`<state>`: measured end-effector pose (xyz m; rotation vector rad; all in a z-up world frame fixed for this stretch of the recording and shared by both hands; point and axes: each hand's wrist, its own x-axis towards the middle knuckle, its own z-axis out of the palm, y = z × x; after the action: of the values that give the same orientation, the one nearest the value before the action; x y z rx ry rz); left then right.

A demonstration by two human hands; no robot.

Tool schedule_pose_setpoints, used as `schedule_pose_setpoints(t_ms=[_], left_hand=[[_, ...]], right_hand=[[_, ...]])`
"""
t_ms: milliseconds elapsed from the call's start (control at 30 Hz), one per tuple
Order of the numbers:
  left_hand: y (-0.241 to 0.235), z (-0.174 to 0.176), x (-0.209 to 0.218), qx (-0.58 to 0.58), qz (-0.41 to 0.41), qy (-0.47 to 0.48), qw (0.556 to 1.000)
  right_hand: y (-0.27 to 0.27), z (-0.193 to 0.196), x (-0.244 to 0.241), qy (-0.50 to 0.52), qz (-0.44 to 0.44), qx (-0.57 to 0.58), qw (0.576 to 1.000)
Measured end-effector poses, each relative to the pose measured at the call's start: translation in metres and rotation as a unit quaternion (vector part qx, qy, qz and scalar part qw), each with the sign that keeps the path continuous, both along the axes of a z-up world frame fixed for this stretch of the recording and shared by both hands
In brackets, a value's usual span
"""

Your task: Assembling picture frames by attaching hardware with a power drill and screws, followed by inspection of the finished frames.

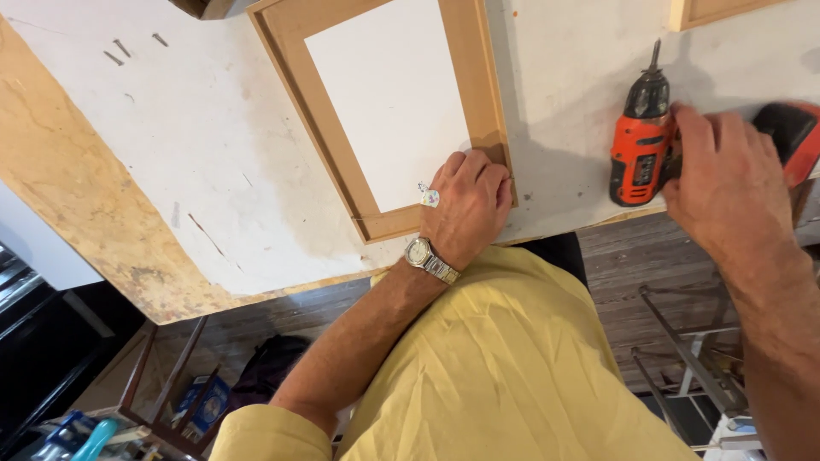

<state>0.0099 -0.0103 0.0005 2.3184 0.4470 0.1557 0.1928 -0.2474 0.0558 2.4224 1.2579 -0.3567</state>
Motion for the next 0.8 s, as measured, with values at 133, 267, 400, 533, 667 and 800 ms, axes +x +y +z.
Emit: schedule_pose_setpoints(t_ms=[133, 267, 400, 533, 667, 800], left_hand=[[0.003, 0.000, 0.004, 0.037, -0.025, 0.010, 0.999], [-0.002, -0.004, 0.001, 0.043, -0.015, 0.011, 0.999], [0.002, -0.001, 0.001, 0.037, -0.020, 0.005, 0.999], [0.005, 0.002, 0.002, 0.006, -0.031, 0.007, 0.999], [0.009, 0.006, 0.005, 0.007, -0.045, 0.015, 0.999], [0.008, 0.006, 0.006, 0.011, -0.037, 0.015, 0.999]], right_hand=[[0.000, 0.016, -0.020, 0.208, -0.076, 0.026, 0.975], [0.031, 0.061, -0.082, 0.287, -0.273, -0.019, 0.918], [0.023, 0.060, -0.120, 0.349, -0.347, 0.125, 0.862], [0.043, 0.068, -0.134, 0.366, -0.404, 0.137, 0.827], [0.043, 0.060, -0.138, 0.375, -0.406, 0.149, 0.820], [0.048, 0.063, -0.136, 0.358, -0.434, 0.126, 0.817]])
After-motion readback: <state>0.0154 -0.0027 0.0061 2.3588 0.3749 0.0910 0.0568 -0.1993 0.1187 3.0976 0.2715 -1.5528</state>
